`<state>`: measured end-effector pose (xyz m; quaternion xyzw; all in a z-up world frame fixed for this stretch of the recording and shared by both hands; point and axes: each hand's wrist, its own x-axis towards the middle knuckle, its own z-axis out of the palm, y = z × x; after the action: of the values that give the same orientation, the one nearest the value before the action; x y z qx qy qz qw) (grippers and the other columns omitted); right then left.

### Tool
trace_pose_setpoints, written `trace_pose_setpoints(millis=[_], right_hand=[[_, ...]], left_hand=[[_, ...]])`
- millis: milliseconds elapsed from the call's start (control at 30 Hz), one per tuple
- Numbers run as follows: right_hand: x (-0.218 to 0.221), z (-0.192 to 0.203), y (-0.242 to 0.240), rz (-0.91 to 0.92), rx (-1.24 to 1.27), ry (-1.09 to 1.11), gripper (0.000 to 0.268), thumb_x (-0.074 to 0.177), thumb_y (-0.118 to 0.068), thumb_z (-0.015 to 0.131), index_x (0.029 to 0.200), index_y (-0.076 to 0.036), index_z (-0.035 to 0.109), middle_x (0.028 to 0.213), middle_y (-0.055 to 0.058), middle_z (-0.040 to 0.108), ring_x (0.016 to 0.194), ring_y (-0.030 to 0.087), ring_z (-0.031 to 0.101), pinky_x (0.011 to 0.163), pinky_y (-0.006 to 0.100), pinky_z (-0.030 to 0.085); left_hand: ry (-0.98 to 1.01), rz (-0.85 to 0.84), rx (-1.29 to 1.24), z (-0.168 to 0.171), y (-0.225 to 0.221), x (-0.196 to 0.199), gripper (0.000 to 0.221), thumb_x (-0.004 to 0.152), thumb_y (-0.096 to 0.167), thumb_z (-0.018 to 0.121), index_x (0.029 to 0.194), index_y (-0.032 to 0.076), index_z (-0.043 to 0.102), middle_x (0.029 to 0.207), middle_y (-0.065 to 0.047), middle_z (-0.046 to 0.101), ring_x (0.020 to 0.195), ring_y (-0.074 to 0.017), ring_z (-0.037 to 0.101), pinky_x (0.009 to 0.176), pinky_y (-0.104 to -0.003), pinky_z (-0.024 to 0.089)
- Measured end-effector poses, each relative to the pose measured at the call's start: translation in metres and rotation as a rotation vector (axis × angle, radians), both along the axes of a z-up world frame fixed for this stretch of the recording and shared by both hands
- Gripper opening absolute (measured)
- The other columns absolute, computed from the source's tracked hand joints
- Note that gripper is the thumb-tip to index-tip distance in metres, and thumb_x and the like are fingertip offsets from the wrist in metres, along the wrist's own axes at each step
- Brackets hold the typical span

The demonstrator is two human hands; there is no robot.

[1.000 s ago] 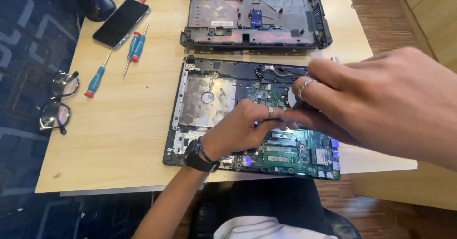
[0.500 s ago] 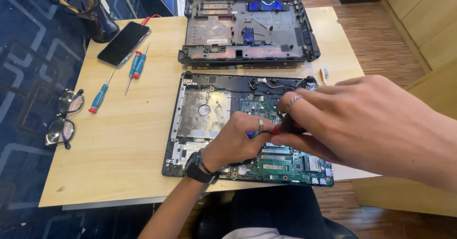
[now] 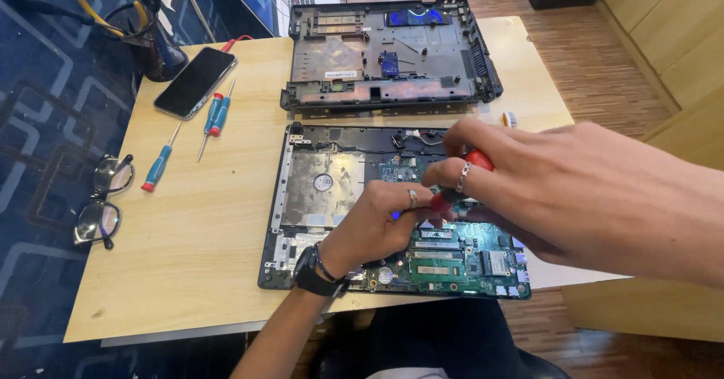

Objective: The person is reassembling a laptop by installing the cooling fan and heatsink assembly and securing it with screws using a manual screwdriver.

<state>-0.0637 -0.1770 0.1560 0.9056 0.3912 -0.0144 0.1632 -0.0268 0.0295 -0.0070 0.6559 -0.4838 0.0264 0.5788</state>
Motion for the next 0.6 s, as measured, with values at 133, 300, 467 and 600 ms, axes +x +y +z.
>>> trace_pose_setpoints(millis=[133,300,467,600], right_hand=[[-0.002,-0.013,-0.011,0.028,-0.067,-0.089,0.037,0.084,-0.024,0.062,0.116,-0.018,0.045,0.091,0.001,0.052,0.043,0.025,0.062,0.031,0.043,0.052],[-0.005,-0.008,-0.005,-0.077,-0.112,-0.186,0.049,0.104,-0.07,0.04,0.099,-0.022,0.048,0.063,-0.005,0.062,0.042,0.03,0.069,0.035,0.044,0.047],[0.002,0.0,-0.007,0.005,-0.022,-0.033,0.05,0.097,-0.053,0.055,0.137,-0.024,0.047,0.11,-0.003,0.058,0.071,0.021,0.073,0.035,0.043,0.063],[0.004,-0.008,-0.013,0.003,0.01,0.043,0.039,0.09,-0.031,0.057,0.125,-0.021,0.043,0.104,-0.004,0.058,0.058,0.028,0.069,0.038,0.048,0.058]], left_hand=[[0.01,0.025,0.038,0.005,0.001,-0.003,0.012,0.103,0.005,0.059,0.107,0.007,0.07,0.092,-0.004,0.076,0.081,-0.0218,0.076,0.071,-0.033,0.06],[0.084,0.114,0.007,-0.001,-0.001,-0.002,0.014,0.094,0.011,0.072,0.107,0.006,0.074,0.097,-0.008,0.079,0.085,-0.0192,0.079,0.076,-0.029,0.065],[0.044,0.085,0.028,0.005,-0.002,-0.001,0.01,0.098,0.003,0.064,0.102,0.006,0.072,0.089,-0.005,0.078,0.083,-0.0195,0.079,0.077,-0.03,0.064],[0.035,0.045,0.015,0.003,0.0,-0.001,0.01,0.099,0.002,0.063,0.103,0.006,0.072,0.093,-0.005,0.077,0.081,-0.0196,0.077,0.072,-0.03,0.063]])
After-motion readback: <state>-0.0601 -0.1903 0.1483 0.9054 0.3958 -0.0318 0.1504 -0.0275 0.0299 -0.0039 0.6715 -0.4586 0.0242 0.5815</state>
